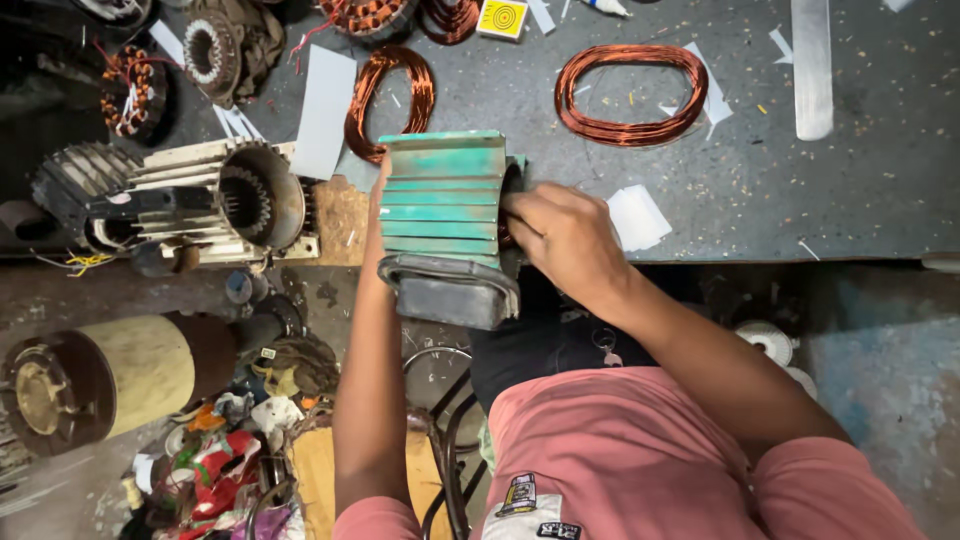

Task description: The person cuts a white sheet with scissors and then inserts the cut pieces into the slots of a green laminated core. They handle copper wire coils and adjust the core assembly on a cluttered workbench.

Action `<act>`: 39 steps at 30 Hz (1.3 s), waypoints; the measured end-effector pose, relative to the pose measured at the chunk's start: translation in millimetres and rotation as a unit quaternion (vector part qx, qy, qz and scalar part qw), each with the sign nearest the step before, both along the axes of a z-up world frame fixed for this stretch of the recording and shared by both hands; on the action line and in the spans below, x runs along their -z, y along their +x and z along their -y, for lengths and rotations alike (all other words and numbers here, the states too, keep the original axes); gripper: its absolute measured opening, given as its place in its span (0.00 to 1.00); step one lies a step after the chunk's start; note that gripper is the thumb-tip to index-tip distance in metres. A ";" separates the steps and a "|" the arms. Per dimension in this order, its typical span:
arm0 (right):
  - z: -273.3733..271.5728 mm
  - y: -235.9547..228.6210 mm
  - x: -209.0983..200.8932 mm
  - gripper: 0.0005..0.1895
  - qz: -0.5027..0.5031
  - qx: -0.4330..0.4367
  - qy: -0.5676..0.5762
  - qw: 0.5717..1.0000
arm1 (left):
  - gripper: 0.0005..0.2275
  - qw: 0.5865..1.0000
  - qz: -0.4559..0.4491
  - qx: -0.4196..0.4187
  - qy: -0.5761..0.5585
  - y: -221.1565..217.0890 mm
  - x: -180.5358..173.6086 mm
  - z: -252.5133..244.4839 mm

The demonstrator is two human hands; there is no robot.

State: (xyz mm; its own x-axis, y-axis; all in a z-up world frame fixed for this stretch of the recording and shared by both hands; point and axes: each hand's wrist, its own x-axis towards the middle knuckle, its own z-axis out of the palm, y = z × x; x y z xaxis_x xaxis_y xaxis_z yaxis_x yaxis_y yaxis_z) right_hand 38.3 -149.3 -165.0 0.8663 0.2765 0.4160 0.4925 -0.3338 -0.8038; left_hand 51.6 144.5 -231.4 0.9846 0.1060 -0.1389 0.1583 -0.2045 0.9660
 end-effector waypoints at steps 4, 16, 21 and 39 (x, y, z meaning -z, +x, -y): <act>-1.6 4.7 -3.2 0.09 0.030 -0.002 -0.009 1.000 | 0.22 0.984 0.099 0.075 0.129 -0.1 -16.3 -0.1; 1.0 21.2 -7.6 0.29 -0.019 -0.032 0.044 0.998 | 0.26 0.980 0.071 0.136 0.128 -15.8 -52.4 -9.5; -9.8 22.1 2.1 0.27 -0.035 -0.004 0.022 0.999 | 0.18 0.987 0.071 0.044 0.134 -12.7 -68.1 15.6; -16.8 21.3 -24.9 0.20 -0.159 -0.070 0.027 0.984 | 0.46 0.932 0.270 -0.240 -0.030 -162.1 -51.6 121.0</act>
State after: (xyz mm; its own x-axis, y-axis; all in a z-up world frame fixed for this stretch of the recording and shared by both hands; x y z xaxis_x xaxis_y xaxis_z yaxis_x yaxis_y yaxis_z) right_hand 59.5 -132.5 -140.0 0.9098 0.3880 0.1472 0.2515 -0.2332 -0.9394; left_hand -110.6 23.5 -179.8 0.7536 0.5602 0.3439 -0.2951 -0.1792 0.9385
